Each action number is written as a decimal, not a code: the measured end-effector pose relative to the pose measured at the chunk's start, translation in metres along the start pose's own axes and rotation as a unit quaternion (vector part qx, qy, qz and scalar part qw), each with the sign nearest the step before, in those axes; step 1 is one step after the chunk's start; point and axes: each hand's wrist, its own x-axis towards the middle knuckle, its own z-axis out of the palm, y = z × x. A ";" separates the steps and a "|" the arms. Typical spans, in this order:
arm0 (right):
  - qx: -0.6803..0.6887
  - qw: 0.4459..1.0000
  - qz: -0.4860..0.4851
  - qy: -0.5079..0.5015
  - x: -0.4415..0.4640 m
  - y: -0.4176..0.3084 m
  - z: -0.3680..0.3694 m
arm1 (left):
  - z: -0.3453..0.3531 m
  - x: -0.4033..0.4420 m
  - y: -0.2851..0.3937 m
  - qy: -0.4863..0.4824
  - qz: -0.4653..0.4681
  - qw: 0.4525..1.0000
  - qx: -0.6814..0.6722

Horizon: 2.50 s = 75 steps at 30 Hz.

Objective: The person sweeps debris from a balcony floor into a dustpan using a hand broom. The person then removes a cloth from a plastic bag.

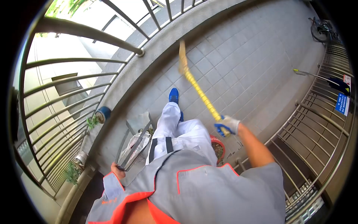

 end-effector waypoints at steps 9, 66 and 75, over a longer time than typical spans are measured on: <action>0.188 0.970 -0.001 -0.154 0.152 -0.047 0.069 | 0.094 -0.086 0.069 -0.028 -0.086 0.996 -0.014; 0.077 0.982 -0.079 0.155 0.073 -0.237 -0.674 | 0.548 -0.404 0.067 -0.065 0.079 0.991 0.082; 0.032 0.982 -0.086 0.164 -0.045 -0.236 -0.778 | 0.630 -0.549 0.073 -0.035 0.054 0.997 0.049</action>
